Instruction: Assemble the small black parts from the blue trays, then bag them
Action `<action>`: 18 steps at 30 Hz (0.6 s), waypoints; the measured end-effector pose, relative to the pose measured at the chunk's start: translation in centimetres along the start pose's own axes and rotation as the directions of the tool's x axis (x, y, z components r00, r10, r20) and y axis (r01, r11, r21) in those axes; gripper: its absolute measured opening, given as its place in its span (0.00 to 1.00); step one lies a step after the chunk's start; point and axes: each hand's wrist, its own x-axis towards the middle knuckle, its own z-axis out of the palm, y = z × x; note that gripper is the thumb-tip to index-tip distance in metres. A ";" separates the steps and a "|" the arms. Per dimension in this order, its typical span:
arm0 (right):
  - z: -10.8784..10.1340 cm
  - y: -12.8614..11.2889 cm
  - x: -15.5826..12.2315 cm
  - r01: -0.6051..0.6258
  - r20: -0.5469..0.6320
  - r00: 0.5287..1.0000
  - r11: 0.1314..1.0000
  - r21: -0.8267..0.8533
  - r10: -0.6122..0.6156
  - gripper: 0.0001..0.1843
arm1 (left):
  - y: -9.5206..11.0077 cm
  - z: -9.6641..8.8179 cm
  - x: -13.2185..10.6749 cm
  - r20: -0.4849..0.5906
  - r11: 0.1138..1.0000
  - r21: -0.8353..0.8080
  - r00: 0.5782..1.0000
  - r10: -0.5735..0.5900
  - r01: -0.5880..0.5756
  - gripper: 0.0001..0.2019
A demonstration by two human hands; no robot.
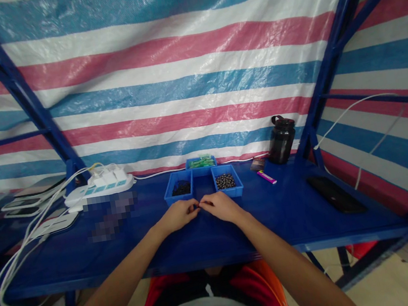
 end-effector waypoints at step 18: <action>0.4 0.7 -0.1 0.002 0.085 0.996 1.000 0.004 -0.002 0.10 | 0.5 -0.7 -0.1 -0.082 0.997 -0.057 0.995 0.056 -0.060 0.09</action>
